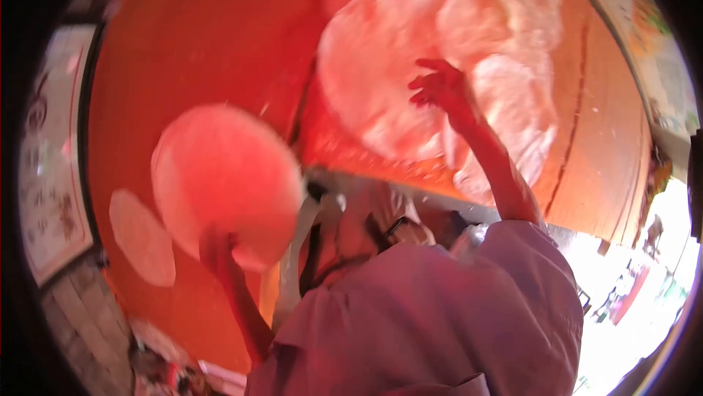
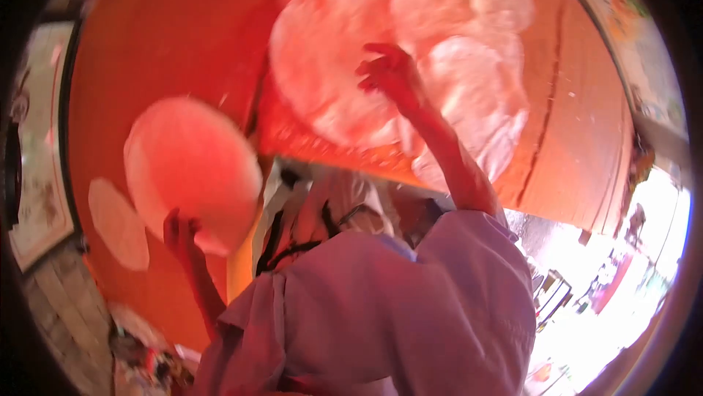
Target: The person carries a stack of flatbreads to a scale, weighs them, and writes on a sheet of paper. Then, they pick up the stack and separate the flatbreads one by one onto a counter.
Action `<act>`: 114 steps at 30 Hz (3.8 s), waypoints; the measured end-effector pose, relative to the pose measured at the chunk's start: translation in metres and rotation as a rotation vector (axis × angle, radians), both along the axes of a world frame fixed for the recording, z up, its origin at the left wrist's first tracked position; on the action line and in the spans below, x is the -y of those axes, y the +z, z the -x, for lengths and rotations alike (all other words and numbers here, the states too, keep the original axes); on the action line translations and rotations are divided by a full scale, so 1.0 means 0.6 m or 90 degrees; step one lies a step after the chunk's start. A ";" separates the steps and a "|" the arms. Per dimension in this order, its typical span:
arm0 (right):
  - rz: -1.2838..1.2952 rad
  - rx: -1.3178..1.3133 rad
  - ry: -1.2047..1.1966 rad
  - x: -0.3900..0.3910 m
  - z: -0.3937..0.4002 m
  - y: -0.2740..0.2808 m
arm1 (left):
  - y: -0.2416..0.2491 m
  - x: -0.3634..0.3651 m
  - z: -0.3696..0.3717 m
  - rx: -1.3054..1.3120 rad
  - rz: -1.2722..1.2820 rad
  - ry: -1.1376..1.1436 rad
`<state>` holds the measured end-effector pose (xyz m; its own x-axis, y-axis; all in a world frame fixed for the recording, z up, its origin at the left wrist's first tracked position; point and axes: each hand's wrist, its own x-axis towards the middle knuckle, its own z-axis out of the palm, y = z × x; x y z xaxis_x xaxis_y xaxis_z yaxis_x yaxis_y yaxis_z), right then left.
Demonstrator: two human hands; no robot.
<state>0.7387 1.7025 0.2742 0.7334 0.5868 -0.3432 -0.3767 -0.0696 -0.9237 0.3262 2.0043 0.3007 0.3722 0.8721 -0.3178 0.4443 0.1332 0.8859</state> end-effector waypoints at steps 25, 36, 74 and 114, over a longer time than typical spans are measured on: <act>0.217 -0.192 0.063 -0.286 0.409 -0.082 | -0.131 -0.011 0.250 0.236 0.479 0.371; 0.065 -0.306 0.105 -0.261 0.433 -0.136 | -0.105 0.066 0.266 0.334 0.619 0.270; 0.079 0.002 0.565 -0.399 0.461 0.090 | -0.010 -0.026 0.134 0.534 0.252 0.123; 0.262 0.744 -0.003 -0.213 0.039 0.021 | -0.046 0.001 0.187 0.594 0.476 0.090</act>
<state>0.7153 1.8301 0.2870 0.7255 0.5863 0.3603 0.6574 -0.4356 -0.6149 0.2142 2.0035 0.2728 0.6439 0.6388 -0.4212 -0.3864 0.7466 0.5415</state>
